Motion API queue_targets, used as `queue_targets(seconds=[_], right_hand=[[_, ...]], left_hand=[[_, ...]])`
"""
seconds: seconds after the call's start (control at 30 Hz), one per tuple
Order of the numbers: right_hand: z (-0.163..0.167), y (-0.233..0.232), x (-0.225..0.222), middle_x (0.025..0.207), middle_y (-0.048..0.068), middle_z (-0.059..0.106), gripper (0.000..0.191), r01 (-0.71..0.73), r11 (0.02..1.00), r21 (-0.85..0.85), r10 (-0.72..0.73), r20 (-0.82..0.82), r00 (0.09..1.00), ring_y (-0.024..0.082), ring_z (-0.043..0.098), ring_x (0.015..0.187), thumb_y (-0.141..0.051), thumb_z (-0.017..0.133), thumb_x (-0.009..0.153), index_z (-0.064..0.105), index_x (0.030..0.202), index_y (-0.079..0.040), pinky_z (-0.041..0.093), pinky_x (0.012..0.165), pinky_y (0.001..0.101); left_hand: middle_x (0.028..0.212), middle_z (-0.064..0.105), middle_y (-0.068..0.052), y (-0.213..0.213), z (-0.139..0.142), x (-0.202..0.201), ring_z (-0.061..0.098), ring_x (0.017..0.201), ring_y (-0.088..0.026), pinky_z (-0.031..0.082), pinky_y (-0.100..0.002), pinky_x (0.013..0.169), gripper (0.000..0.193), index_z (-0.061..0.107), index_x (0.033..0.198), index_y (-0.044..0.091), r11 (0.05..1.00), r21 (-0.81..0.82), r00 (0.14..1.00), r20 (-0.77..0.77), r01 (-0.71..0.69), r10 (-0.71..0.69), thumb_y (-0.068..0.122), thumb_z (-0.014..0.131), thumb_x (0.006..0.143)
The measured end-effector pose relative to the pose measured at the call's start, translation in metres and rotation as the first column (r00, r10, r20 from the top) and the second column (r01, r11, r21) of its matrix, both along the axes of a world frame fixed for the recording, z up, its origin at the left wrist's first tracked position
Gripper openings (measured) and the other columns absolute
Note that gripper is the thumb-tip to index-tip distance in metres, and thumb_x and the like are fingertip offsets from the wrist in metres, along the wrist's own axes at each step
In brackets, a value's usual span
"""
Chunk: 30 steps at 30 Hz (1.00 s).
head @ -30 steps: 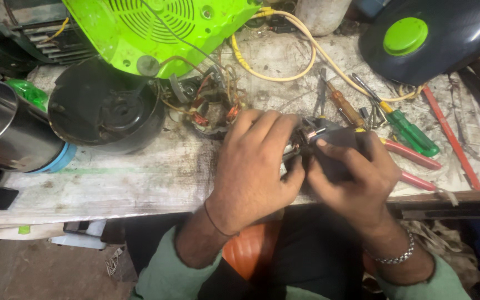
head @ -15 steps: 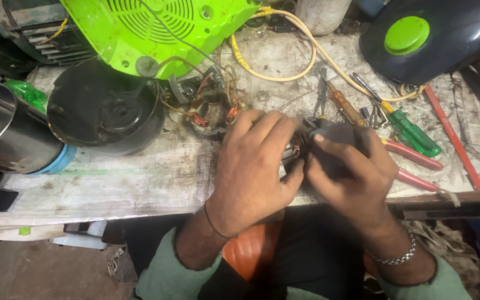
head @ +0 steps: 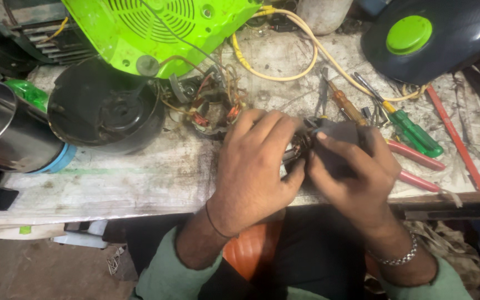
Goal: The person works at a cluttered repair workbench, prying and twisting the copper armature out of a small appliance motor housing by hand, separating the rotor from the stator housing, and then pouring oil from a blue bottle onto the motor windings.
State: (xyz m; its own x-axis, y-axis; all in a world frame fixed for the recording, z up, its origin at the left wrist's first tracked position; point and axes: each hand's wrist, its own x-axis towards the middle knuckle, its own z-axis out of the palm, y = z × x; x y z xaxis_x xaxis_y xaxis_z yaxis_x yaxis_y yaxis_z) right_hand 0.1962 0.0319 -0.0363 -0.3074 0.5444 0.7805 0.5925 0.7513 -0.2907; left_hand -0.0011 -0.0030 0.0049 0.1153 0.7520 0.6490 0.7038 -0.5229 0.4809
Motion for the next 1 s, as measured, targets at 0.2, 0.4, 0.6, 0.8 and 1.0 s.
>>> queue_targets(seconds=[0.2, 0.4, 0.6, 0.8, 1.0], right_hand=[[0.0003, 0.0002, 0.0013, 0.089, 0.012, 0.059, 0.031, 0.072, 0.997, 0.014, -0.072, 0.018, 0.997, 0.024, 0.060, 0.075, -0.014, 0.089, 0.076, 0.077, 0.104, -0.005, 0.046, 0.059, 0.0322], [0.0007, 0.0010, 0.0004, 0.101, 0.015, 0.063, 0.035, 0.045, 0.999, 0.004, -0.045, 0.025, 0.999, 0.023, 0.065, 0.083, -0.014, 0.087, 0.079, 0.077, 0.111, -0.005, 0.048, 0.062, 0.0303], [0.0029, 0.0003, -0.0011, 0.108, 0.015, 0.064, 0.033, -0.011, 0.999, -0.038, 0.011, -0.009, 1.000, 0.023, 0.067, 0.087, -0.014, 0.084, 0.084, 0.074, 0.114, -0.005, 0.052, 0.069, 0.0302], [0.0005, 0.0009, 0.0018, 0.086, 0.013, 0.059, 0.031, 0.074, 0.997, 0.006, -0.074, 0.012, 0.997, 0.023, 0.060, 0.072, -0.015, 0.088, 0.073, 0.078, 0.102, -0.006, 0.045, 0.062, 0.0343], [-0.0040, 0.0002, 0.0051, 0.100, 0.014, 0.065, 0.030, 0.070, 0.998, 0.006, -0.070, -0.028, 0.997, 0.023, 0.066, 0.084, -0.015, 0.088, 0.083, 0.075, 0.108, -0.005, 0.050, 0.069, 0.0298]], left_hand=[[0.110, 0.063, -0.009, -0.0004, 0.0011, 0.0008, 0.056, 0.111, -0.033, 0.049, -0.044, 0.097, 0.043, 0.064, 0.113, 0.007, 1.000, -0.011, 1.000, 0.011, 0.004, -0.004, 0.016, 0.081, 0.074], [0.111, 0.063, -0.008, -0.0008, 0.0013, 0.0001, 0.056, 0.111, -0.032, 0.049, -0.043, 0.096, 0.042, 0.064, 0.112, 0.007, 1.000, -0.011, 1.000, 0.000, 0.008, -0.008, 0.015, 0.082, 0.074], [0.112, 0.064, -0.008, 0.0005, 0.0008, 0.0007, 0.056, 0.112, -0.032, 0.049, -0.042, 0.098, 0.041, 0.065, 0.113, 0.007, 1.000, 0.001, 1.000, -0.016, 0.006, -0.006, 0.015, 0.081, 0.076], [0.112, 0.065, -0.006, -0.0011, 0.0016, 0.0004, 0.057, 0.112, -0.032, 0.048, -0.042, 0.099, 0.040, 0.066, 0.111, 0.009, 1.000, -0.006, 1.000, 0.006, 0.018, -0.018, 0.014, 0.081, 0.074], [0.110, 0.064, -0.007, -0.0007, 0.0012, -0.0003, 0.056, 0.112, -0.032, 0.048, -0.043, 0.099, 0.040, 0.065, 0.112, 0.008, 0.999, -0.028, 1.000, 0.013, 0.023, -0.023, 0.015, 0.082, 0.076]])
